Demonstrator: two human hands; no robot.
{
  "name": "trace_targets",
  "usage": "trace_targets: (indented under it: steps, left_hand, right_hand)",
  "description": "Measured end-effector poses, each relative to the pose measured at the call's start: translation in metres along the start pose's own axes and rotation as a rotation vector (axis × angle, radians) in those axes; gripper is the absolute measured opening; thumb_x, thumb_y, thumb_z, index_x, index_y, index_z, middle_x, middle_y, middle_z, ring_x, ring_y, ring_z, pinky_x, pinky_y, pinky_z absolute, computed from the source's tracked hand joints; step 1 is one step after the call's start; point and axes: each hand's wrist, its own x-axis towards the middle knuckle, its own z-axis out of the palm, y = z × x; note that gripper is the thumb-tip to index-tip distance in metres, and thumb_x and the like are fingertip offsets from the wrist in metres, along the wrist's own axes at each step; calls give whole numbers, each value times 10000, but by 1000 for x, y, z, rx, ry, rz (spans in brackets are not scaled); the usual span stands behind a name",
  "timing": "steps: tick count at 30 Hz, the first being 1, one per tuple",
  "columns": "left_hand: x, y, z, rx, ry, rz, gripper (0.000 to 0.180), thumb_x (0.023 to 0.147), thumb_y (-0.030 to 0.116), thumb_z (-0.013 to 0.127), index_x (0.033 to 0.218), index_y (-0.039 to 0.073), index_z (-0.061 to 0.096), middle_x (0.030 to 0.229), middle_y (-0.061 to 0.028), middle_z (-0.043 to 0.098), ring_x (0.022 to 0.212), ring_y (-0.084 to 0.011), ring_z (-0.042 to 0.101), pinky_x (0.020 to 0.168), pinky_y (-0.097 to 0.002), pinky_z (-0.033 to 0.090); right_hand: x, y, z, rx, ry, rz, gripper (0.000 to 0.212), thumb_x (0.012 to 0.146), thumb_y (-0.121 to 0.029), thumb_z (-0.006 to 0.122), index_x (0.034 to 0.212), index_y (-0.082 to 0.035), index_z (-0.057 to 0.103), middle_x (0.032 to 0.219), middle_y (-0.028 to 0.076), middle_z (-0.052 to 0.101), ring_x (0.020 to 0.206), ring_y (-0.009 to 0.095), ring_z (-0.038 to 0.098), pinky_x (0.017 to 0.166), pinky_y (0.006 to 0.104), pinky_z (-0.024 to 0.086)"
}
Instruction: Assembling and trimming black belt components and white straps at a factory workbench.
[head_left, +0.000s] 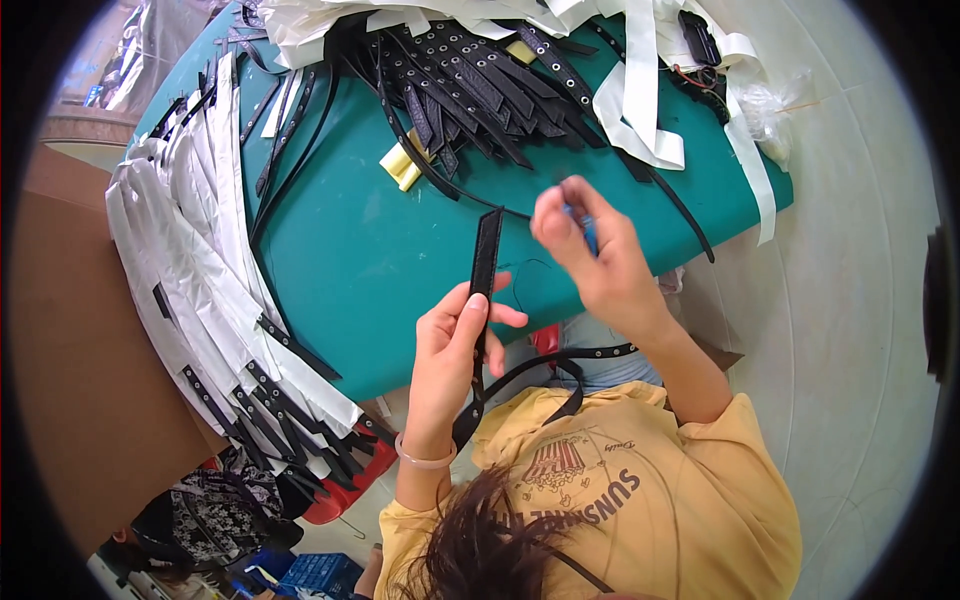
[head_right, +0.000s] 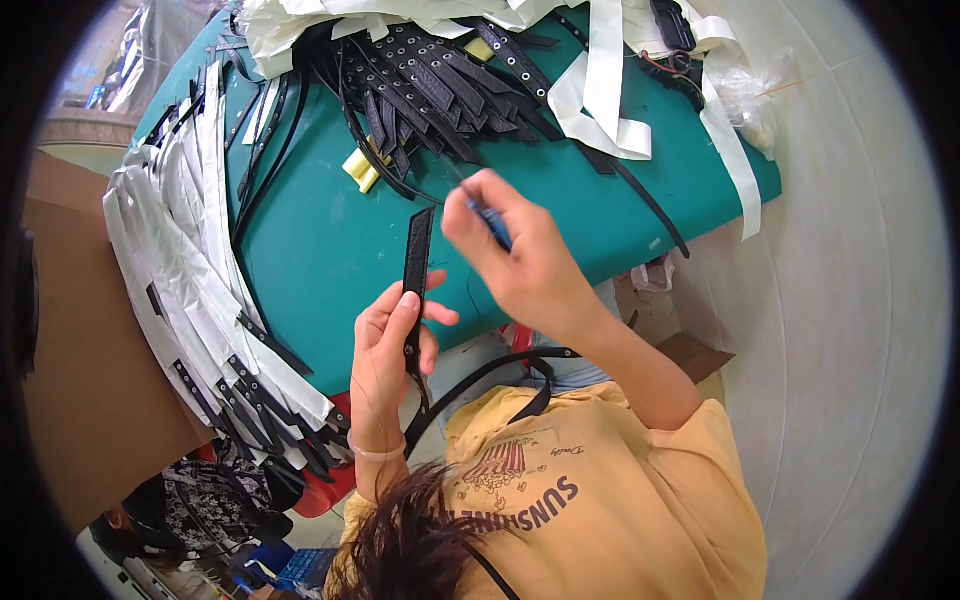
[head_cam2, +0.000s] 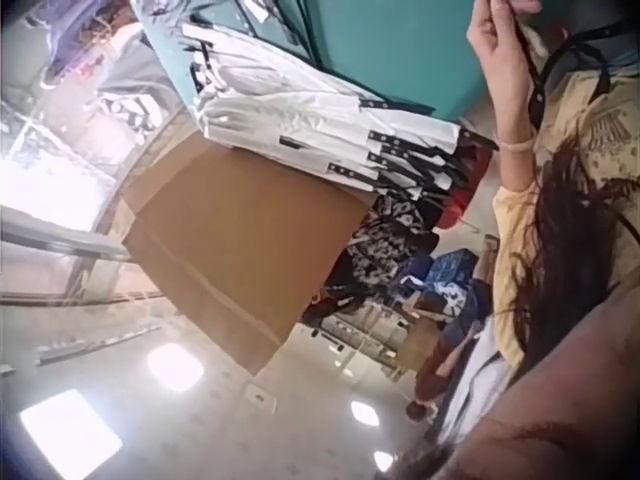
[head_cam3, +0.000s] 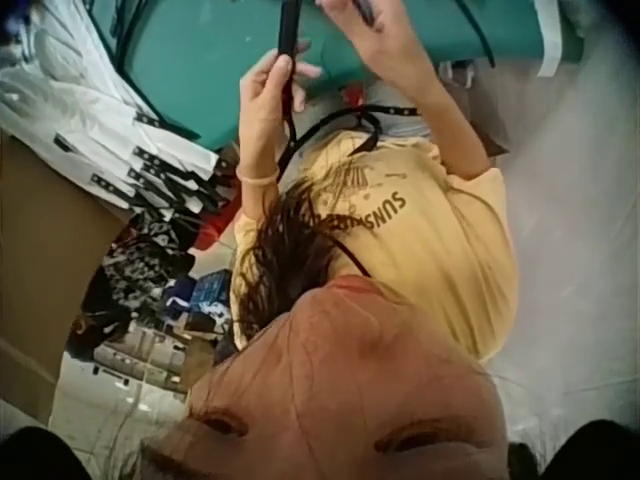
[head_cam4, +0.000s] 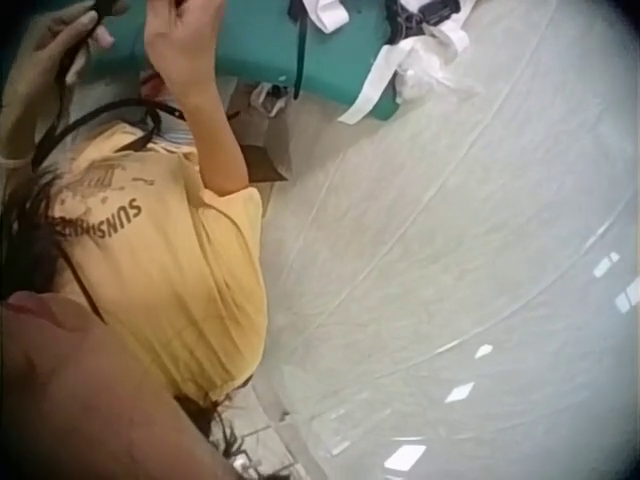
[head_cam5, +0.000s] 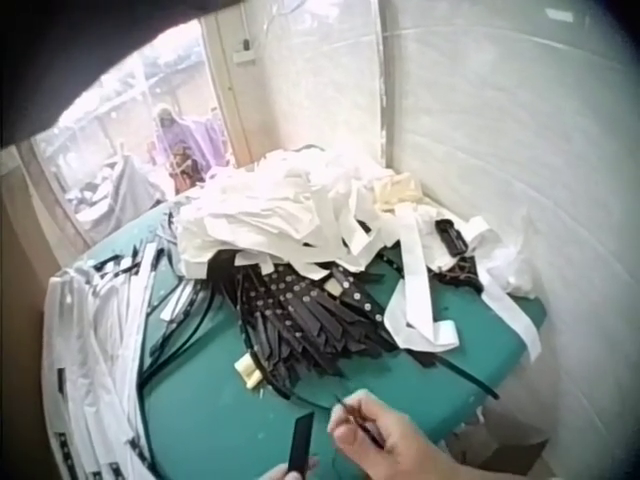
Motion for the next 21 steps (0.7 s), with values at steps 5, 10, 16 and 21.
trace_targets:
  steps: [5,10,16,21]
  left_hand:
    - [3,-3,-1,-83,44,56,334,959,163,386,1193,-42,508,677,-70,611,358,-47,376,365,-177,299]
    - [0,-3,1,-114,38,106,299,967,133,396,1190,-31,510,663,-77,610,372,-43,397,356,-175,305]
    - [-10,4,5,-53,55,87,310,969,144,408,1207,-29,506,633,-71,591,365,-28,371,347,-169,281]
    - [-13,8,6,-122,21,44,316,964,137,400,1205,-37,508,594,-59,565,356,-24,343,343,-169,256]
  right_hand:
    - [-23,27,-2,-549,54,-323,279,930,-301,517,998,-30,532,840,78,554,699,147,502,637,252,404]
    - [-32,30,6,-718,20,-296,227,825,-210,659,985,-54,620,812,78,598,715,206,561,652,291,444]
    - [-27,31,9,-740,204,-370,251,734,-167,731,959,-79,664,755,43,585,658,189,525,605,275,399]
    - [-22,35,6,-820,234,-525,249,714,-182,745,928,-91,657,719,7,572,551,157,457,540,296,301]
